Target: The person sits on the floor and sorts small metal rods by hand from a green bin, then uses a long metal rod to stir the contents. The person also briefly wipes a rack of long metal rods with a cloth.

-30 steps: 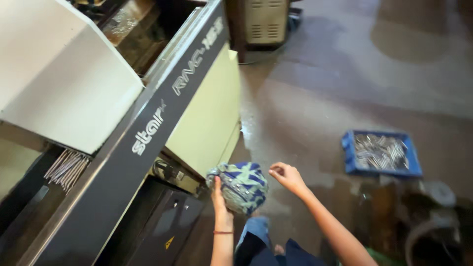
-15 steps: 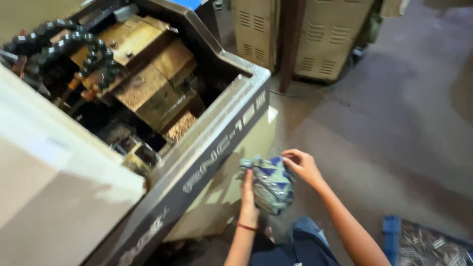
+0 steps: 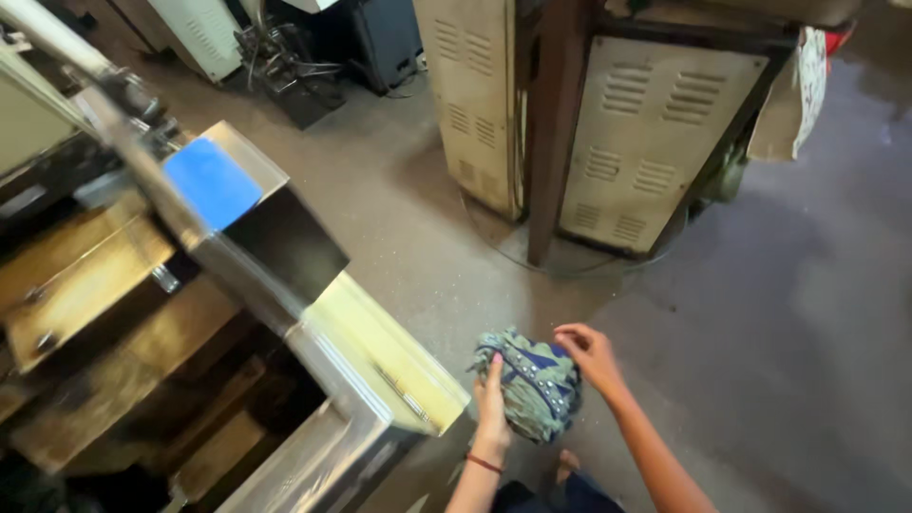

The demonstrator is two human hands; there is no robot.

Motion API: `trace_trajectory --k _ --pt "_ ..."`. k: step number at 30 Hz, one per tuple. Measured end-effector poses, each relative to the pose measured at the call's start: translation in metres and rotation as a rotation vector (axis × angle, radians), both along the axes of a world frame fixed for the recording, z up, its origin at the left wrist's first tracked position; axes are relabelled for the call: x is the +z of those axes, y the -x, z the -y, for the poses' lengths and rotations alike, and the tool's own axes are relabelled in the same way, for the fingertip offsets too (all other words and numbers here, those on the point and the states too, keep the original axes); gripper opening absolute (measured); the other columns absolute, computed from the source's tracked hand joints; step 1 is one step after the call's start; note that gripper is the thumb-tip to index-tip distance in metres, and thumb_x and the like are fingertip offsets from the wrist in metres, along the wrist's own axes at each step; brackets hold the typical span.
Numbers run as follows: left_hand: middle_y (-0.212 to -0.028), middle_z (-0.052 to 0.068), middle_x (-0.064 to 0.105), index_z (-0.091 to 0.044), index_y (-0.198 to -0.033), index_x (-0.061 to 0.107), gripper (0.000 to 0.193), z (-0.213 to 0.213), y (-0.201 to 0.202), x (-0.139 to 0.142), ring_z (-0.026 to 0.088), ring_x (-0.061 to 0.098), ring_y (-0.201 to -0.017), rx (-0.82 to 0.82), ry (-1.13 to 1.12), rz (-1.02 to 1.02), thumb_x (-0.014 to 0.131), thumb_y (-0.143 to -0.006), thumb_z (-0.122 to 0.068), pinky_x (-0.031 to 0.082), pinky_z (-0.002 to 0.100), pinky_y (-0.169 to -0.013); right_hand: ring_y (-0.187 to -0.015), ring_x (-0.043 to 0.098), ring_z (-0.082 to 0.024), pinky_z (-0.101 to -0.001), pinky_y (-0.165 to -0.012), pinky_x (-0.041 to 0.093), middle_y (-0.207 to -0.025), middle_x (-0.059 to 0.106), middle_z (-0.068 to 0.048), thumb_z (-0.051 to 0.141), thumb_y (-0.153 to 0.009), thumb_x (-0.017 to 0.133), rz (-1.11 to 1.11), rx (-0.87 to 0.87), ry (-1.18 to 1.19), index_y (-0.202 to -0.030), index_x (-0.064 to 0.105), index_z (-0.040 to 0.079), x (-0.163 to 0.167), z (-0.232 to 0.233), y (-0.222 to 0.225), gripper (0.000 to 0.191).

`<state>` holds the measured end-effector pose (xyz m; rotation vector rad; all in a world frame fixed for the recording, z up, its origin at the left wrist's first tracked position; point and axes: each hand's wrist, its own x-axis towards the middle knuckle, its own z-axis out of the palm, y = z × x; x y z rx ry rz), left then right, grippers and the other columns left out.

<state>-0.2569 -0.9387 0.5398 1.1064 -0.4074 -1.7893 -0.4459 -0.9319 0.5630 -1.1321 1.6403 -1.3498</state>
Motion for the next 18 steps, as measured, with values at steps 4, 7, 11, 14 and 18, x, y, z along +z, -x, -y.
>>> trace_trajectory --k 4,7,11,14,18 --pt "-0.120 0.014 0.071 -0.001 -0.129 0.065 0.056 0.071 0.023 0.006 0.027 0.071 -0.103 0.163 0.128 0.029 0.072 -0.091 -0.041 0.059 0.042 -0.088 -0.086 0.072 -0.009 -0.0252 -0.077 0.056 -0.093 0.078 -0.004 0.018 -0.094 0.072 0.021 -0.091 0.038 -0.110 0.076 0.005 -0.010 0.063 0.053 0.021" --pt "-0.121 0.012 0.070 -0.005 -0.129 0.063 0.055 0.130 0.031 0.009 0.027 0.070 -0.104 0.382 -0.124 -0.029 0.071 -0.088 -0.041 0.059 0.044 -0.089 -0.082 0.070 -0.009 -0.0251 -0.073 0.054 -0.091 0.076 -0.003 0.017 -0.094 0.073 0.043 0.094 0.031 -0.108 0.077 0.005 -0.019 0.125 0.050 0.018" --pt "-0.123 0.012 0.070 -0.004 -0.131 0.063 0.057 0.216 0.029 0.011 0.026 0.070 -0.106 0.610 0.005 -0.008 0.070 -0.088 -0.040 0.059 0.044 -0.090 -0.083 0.069 -0.008 -0.0235 -0.074 0.055 -0.090 0.075 -0.001 0.016 -0.093 0.075 0.085 0.325 0.081 -0.107 0.076 0.004 -0.011 0.225 0.032 0.019" --pt "-0.126 0.011 0.070 -0.002 -0.133 0.063 0.059 0.274 0.014 0.011 0.026 0.069 -0.110 0.750 0.055 -0.018 0.071 -0.089 -0.040 0.058 0.043 -0.092 -0.081 0.065 -0.007 -0.0230 -0.071 0.053 -0.089 0.074 0.000 0.017 -0.092 0.075 -0.025 0.446 0.067 -0.107 0.075 0.004 0.003 0.303 0.025 0.020" --pt "-0.127 0.011 0.069 -0.002 -0.134 0.063 0.061 0.353 -0.002 0.020 0.026 0.068 -0.112 0.895 0.085 -0.029 0.071 -0.088 -0.042 0.058 0.042 -0.093 -0.079 0.064 -0.008 -0.0234 -0.070 0.051 -0.087 0.074 0.000 0.016 -0.092 0.075 -0.055 0.534 0.019 -0.108 0.076 0.004 0.021 0.406 0.025 0.021"
